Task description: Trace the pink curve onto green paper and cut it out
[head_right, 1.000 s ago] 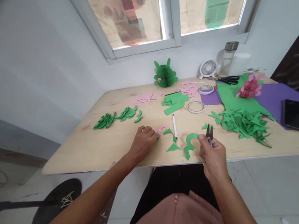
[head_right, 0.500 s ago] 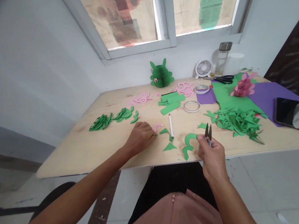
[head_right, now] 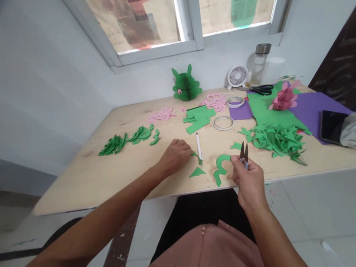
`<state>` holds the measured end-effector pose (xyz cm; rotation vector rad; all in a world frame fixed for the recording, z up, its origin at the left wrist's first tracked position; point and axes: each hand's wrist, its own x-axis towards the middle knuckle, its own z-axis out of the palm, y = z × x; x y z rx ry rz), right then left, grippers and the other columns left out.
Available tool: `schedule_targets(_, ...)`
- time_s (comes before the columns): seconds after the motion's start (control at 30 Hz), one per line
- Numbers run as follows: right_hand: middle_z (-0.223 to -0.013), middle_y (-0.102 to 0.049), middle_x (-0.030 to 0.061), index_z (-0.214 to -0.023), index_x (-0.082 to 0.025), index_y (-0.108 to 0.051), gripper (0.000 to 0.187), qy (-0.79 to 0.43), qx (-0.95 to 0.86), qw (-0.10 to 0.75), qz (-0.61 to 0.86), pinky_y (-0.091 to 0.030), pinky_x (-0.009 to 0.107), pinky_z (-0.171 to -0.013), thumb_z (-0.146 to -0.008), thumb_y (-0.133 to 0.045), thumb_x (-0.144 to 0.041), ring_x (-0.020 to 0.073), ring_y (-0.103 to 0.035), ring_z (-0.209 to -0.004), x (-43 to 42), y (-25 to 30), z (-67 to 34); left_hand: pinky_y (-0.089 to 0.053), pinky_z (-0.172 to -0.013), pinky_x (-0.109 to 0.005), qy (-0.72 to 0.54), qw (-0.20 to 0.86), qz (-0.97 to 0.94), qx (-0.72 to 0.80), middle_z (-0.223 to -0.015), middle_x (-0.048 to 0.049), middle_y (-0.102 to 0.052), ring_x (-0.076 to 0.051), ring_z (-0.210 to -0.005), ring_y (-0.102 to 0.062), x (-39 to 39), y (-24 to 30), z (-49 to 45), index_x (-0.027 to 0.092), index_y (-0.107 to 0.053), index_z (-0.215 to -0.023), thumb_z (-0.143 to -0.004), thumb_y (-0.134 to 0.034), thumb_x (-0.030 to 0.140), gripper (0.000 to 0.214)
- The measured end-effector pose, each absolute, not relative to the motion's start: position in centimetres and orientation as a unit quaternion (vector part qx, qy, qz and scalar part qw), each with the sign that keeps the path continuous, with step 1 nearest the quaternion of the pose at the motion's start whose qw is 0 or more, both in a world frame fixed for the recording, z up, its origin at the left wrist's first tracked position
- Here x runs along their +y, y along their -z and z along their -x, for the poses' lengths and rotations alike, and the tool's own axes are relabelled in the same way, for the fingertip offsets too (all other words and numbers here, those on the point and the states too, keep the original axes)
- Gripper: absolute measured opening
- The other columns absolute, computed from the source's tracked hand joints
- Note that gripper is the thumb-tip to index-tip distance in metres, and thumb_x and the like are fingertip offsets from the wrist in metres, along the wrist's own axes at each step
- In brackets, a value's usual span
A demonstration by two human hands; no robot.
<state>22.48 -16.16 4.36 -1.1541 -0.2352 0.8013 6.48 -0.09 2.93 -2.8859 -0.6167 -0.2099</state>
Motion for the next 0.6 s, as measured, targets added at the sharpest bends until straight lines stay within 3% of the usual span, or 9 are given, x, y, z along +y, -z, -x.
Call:
schedule_targets(0.3,-0.044,-0.028,-0.0125,-0.064,-0.017,-0.054,0.033,-0.366,-0.121,0.761,0.522,-0.014,0.018,-0.035,-0.058,-0.082,-0.033,0.0022,-0.019,-0.038,-16.5,-4.6,-22.6,-0.038,-0.075,-0.036,0.053,0.066,0.969,-0.232,-0.075,-0.0096,-0.066,-0.023,-0.081,-0.056,0.3,-3.6,-7.3,0.015,-0.064,-0.070,-0.080,-0.052,0.009,0.017)
schedule_targets(0.5,-0.045,-0.028,-0.0122,-0.063,-0.016,-0.055,0.032,-0.362,-0.107,0.768,0.518,-0.013,0.018,-0.035,-0.057,-0.083,-0.031,0.0022,-0.020,-0.039,-16.8,-4.2,-23.1,-0.041,-0.076,-0.032,0.042,0.022,0.970,-0.238,-0.077,-0.0040,-0.068,-0.020,-0.081,-0.059,-3.3,-3.8,-5.7,0.018,-0.067,-0.075,-0.083,-0.058,0.018,0.012)
schedule_targets(0.6,-0.045,-0.029,-0.0119,-0.064,-0.015,-0.057,0.031,-0.360,-0.103,0.771,0.516,-0.013,0.019,-0.035,-0.057,-0.083,-0.029,0.0021,-0.021,-0.039,-16.8,-4.3,-23.3,-0.042,-0.075,-0.034,0.031,0.018,0.973,-0.226,-0.081,-0.0061,-0.068,-0.022,-0.082,-0.059,-4.9,-4.2,-5.6,0.017,-0.067,-0.080,-0.082,-0.061,0.025,0.010)
